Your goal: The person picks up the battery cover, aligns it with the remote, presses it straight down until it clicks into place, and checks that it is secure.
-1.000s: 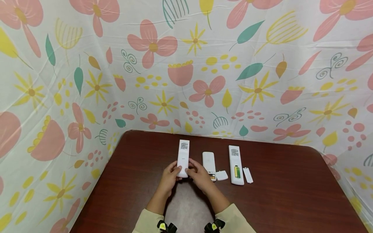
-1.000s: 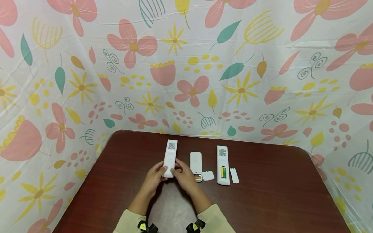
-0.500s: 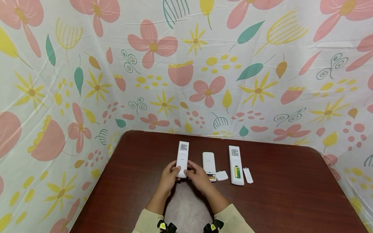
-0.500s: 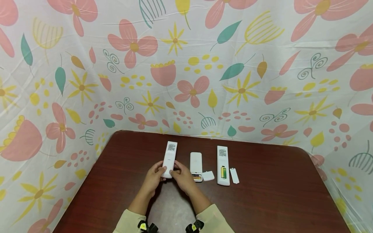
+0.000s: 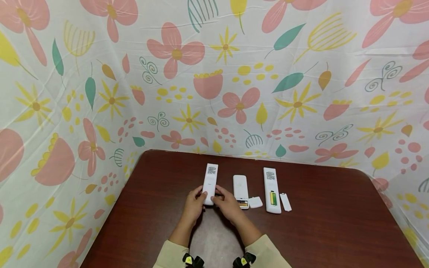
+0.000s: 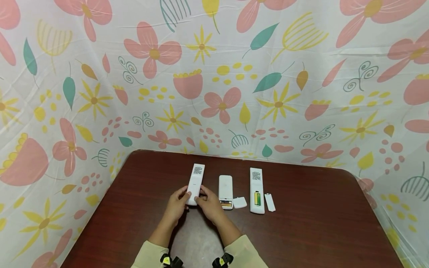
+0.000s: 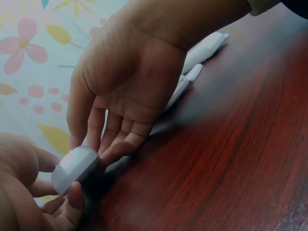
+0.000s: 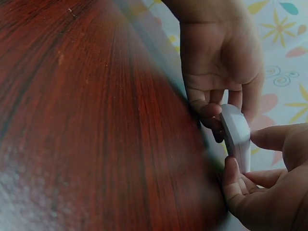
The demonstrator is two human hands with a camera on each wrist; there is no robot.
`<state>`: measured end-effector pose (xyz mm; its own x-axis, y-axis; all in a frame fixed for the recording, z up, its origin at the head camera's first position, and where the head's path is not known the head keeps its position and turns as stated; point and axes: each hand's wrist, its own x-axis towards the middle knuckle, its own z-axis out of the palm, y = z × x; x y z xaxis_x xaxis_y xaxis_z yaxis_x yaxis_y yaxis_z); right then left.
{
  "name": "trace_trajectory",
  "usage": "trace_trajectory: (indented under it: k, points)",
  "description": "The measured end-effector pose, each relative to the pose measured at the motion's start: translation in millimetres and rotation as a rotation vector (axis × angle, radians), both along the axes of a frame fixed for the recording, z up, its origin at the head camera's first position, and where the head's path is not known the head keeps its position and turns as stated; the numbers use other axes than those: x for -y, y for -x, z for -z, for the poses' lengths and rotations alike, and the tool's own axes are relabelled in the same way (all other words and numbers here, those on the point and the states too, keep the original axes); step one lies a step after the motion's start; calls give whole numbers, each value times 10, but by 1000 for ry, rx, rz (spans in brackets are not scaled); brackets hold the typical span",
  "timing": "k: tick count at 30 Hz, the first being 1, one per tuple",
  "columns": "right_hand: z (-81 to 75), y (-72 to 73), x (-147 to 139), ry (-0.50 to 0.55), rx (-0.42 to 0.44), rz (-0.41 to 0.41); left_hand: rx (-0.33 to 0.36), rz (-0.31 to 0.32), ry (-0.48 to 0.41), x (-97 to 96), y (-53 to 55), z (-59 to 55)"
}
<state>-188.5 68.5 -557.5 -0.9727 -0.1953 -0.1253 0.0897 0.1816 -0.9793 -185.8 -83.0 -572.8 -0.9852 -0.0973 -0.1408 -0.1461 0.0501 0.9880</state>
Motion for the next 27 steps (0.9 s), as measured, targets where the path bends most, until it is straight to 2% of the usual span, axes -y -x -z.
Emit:
trace_trajectory:
  k: [5,12,27]
  points:
    - [10,-2,-5,-6,7,-4,-30,-48,69,-25,7,17]
    - [24,10,-3,-81,-19,0,-84,-81,260,-29,-5,11]
    - [94,37,-24,-181,-71,-29,-88,-59,362,-24,-10,41]
